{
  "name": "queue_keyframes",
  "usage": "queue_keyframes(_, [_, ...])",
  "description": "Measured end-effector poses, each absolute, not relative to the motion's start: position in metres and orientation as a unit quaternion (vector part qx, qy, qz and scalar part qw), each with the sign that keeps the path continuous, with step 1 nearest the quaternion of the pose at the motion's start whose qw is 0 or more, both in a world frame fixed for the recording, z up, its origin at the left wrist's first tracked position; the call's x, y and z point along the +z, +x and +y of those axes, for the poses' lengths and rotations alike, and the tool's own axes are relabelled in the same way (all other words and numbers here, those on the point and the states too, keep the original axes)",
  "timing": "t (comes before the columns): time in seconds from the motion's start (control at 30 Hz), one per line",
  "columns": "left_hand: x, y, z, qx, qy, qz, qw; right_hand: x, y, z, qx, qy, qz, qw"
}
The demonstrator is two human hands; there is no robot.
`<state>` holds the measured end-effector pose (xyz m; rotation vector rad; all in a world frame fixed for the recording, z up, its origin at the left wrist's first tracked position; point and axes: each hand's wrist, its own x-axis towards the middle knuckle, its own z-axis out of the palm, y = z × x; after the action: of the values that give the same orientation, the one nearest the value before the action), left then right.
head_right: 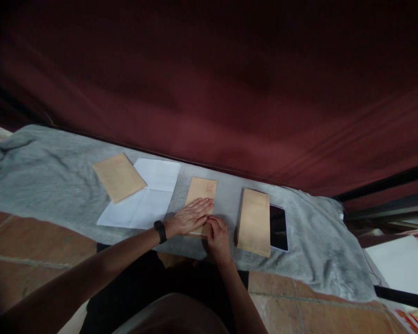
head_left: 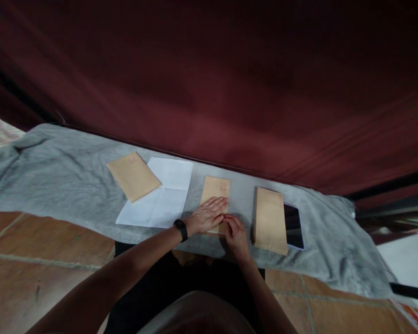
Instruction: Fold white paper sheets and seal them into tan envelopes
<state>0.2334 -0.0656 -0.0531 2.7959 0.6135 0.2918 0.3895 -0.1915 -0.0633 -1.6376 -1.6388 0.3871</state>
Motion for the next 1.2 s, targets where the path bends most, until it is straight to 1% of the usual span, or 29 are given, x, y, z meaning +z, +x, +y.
queue_keyframes(0.13, [-0.048, 0.219, -0.087, 0.109, 0.964, 0.196, 0.14, -0.066, 0.395, -0.188, 0.162, -0.638, -0.629, 0.413])
queue_keyframes(0.2, [-0.045, 0.21, -0.099, 0.109, 0.966, 0.187, 0.144, -0.066, 0.398, -0.179, 0.155, -0.639, -0.639, 0.398])
queue_keyframes(0.27, [-0.042, 0.202, -0.112, 0.108, 0.968, 0.178, 0.14, -0.065, 0.399, -0.165, 0.143, -0.634, -0.677, 0.346])
queue_keyframes(0.37, [-0.044, 0.192, -0.125, 0.11, 0.969, 0.183, 0.129, -0.062, 0.398, -0.138, 0.109, -0.618, -0.743, 0.234])
queue_keyframes(0.43, [-0.047, 0.188, -0.129, 0.116, 0.966, 0.192, 0.129, -0.061, 0.399, -0.12, 0.08, -0.627, -0.756, 0.173])
queue_keyframes(0.53, [-0.051, 0.186, -0.129, 0.129, 0.961, 0.201, 0.139, -0.059, 0.403, -0.096, 0.054, -0.649, -0.749, 0.119])
queue_keyframes(0.67, [-0.052, 0.183, -0.126, 0.143, 0.958, 0.197, 0.151, -0.058, 0.413, -0.072, 0.05, -0.668, -0.739, 0.079])
queue_keyframes(0.9, [-0.053, 0.181, -0.127, 0.175, 0.954, 0.2, 0.141, -0.058, 0.415, -0.061, 0.041, -0.686, -0.724, 0.061])
queue_keyframes(1.2, [-0.047, 0.179, -0.132, 0.168, 0.954, 0.214, 0.125, -0.064, 0.402, -0.116, 0.044, -0.628, -0.768, 0.116])
